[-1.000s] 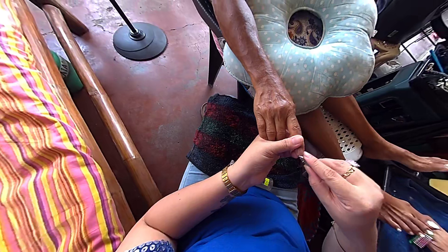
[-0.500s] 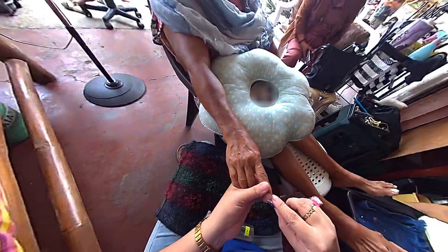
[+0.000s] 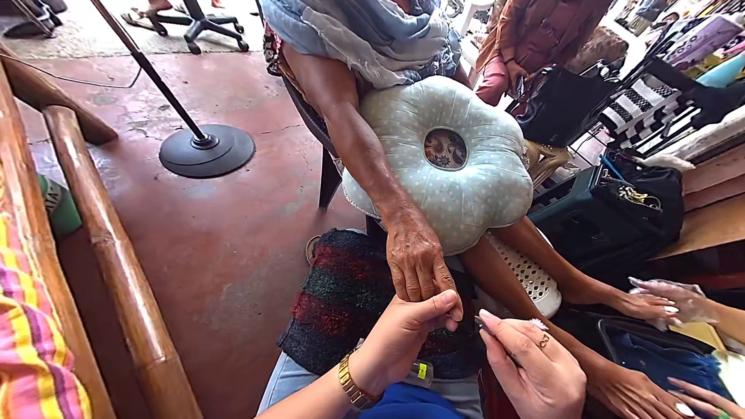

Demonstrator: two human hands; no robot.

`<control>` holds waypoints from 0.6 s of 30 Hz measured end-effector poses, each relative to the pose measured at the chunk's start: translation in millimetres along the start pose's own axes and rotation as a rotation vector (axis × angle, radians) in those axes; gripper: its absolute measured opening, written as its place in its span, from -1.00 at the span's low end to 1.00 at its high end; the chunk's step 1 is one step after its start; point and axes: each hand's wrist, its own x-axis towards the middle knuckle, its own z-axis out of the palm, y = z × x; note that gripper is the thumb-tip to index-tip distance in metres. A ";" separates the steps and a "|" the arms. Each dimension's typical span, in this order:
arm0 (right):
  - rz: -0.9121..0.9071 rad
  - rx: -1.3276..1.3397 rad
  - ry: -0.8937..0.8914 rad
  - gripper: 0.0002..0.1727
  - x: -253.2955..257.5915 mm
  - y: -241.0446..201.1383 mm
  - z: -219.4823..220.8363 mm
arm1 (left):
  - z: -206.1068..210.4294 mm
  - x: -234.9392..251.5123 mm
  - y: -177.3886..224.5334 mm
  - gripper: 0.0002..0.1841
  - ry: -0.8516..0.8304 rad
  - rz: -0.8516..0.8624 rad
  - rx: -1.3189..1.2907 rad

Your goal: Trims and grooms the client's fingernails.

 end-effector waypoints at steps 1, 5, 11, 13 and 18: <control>0.005 0.012 -0.009 -0.84 -2.2 1.5 1.6 | 0.6 -0.5 0.7 -0.98 0.004 -0.004 0.005; 0.074 0.140 -0.081 -0.79 -8.4 0.9 2.2 | 6.2 -3.3 5.4 -0.91 0.007 -0.006 0.029; 0.185 0.389 -0.120 -0.77 -17.6 -4.5 12.1 | 14.0 -4.3 10.5 -0.81 0.008 0.002 0.024; 0.231 0.444 -0.101 -0.76 -18.9 -5.4 15.1 | 15.4 -4.4 11.6 -0.79 0.016 0.006 0.025; 0.285 0.539 -0.078 -0.75 -21.1 -4.8 19.4 | 17.0 -3.9 13.7 -0.79 0.033 -0.004 0.043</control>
